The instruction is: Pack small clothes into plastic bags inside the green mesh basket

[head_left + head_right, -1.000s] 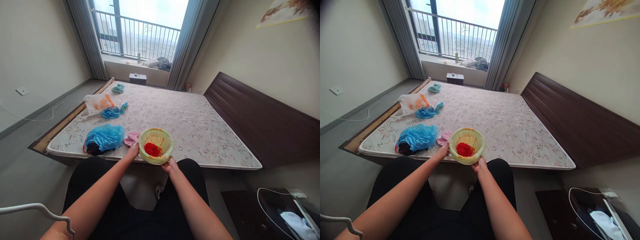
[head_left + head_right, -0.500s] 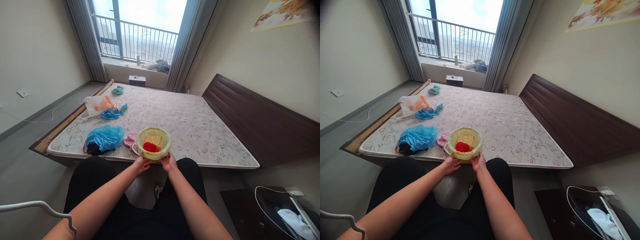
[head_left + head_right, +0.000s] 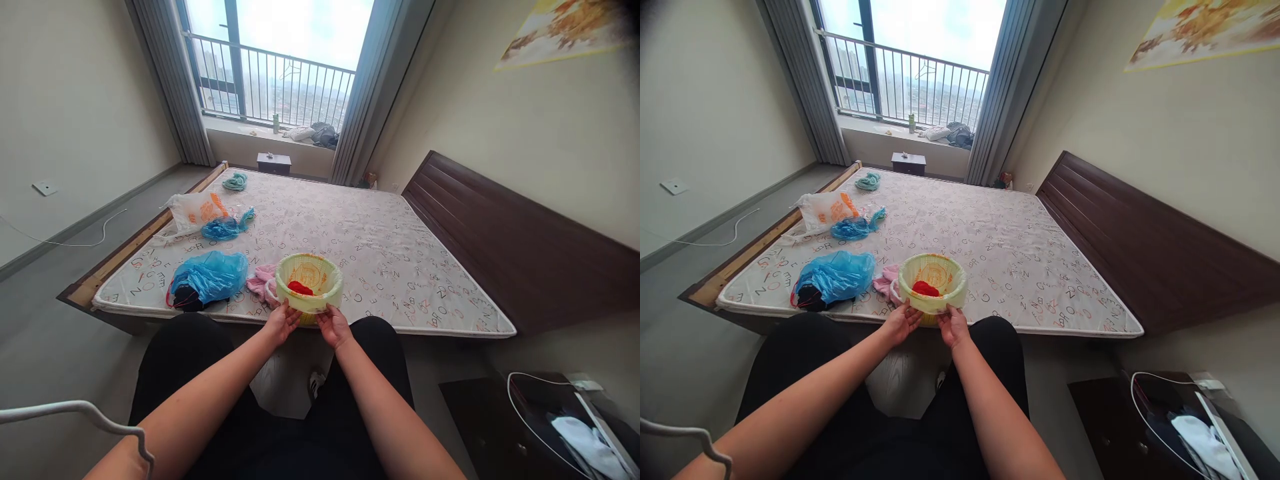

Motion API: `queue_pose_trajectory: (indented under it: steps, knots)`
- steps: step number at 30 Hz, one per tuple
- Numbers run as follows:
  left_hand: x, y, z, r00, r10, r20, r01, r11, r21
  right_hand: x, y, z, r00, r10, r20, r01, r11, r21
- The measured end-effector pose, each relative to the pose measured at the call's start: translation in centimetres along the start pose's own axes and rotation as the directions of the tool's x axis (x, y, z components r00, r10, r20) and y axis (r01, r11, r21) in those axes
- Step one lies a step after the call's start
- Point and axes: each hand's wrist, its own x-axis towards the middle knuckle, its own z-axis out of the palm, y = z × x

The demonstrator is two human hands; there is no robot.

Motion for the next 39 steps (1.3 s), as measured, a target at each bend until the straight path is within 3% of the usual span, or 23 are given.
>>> queue_pose_trajectory:
  steps: [8, 16, 19, 22, 29, 39]
  knots:
    - [0.2, -0.3, -0.1, 0.995, 0.071, 0.074, -0.069, 0.997, -0.023, -0.3, 1.3, 0.3, 0.997, -0.03, 0.066, 0.033, 0.999, -0.039]
    - [0.5, -0.2, 0.1, 0.971, 0.229, -0.07, -0.222, 0.97, 0.097, -0.2, 1.5, 0.3, 0.972, -0.231, -0.041, 0.225, 0.967, -0.118]
    - [0.2, -0.1, 0.4, 0.966, 0.229, -0.118, -0.214, 0.968, 0.131, -0.1, 1.9, 0.2, 0.956, -0.27, -0.111, 0.254, 0.957, -0.142]
    - [-0.2, 0.4, 0.6, 0.979, 0.152, -0.138, -0.138, 0.985, 0.106, 0.4, 1.8, 0.0, 0.945, -0.284, -0.162, 0.262, 0.954, -0.146]
    - [-0.7, 2.1, 0.0, 0.991, -0.087, -0.105, 0.101, 0.985, 0.141, 1.6, -0.9, -0.9, 0.96, -0.142, -0.241, 0.131, 0.99, -0.061]
    - [-0.5, 3.5, 0.3, 0.992, -0.006, -0.122, 0.0, 0.999, -0.049, 1.5, -2.0, 0.1, 0.99, 0.012, -0.143, -0.016, 0.999, -0.032]
